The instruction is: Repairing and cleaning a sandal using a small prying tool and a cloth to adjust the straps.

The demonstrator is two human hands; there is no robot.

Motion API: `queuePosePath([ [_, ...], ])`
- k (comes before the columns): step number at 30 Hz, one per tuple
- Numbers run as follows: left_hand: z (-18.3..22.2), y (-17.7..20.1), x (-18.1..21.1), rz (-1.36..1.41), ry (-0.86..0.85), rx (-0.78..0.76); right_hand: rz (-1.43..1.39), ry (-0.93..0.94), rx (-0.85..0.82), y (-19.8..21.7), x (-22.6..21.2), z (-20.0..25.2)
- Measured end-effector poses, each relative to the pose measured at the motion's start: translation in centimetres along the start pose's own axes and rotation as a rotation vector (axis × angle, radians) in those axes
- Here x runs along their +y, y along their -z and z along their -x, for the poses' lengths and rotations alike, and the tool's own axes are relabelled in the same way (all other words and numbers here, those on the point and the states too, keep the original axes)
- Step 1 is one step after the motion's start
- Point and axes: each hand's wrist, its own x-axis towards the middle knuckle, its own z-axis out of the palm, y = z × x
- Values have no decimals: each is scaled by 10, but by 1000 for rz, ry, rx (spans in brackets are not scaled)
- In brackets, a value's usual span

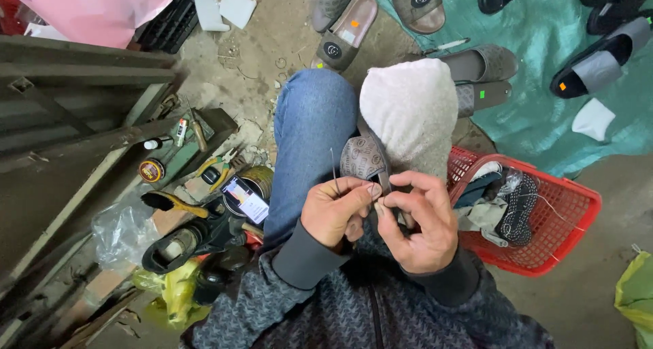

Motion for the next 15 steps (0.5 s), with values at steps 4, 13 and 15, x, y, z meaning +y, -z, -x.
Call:
queuePosePath([
  [4, 0, 4, 2, -48, -25, 10, 42, -89, -41, 9, 6, 2],
  [13, 0, 14, -3, -584, -575, 29, 89, -93, -189, 45, 58, 13],
  [15, 1, 14, -4, -620, -594, 43, 67, -75, -158, 71, 60, 18],
])
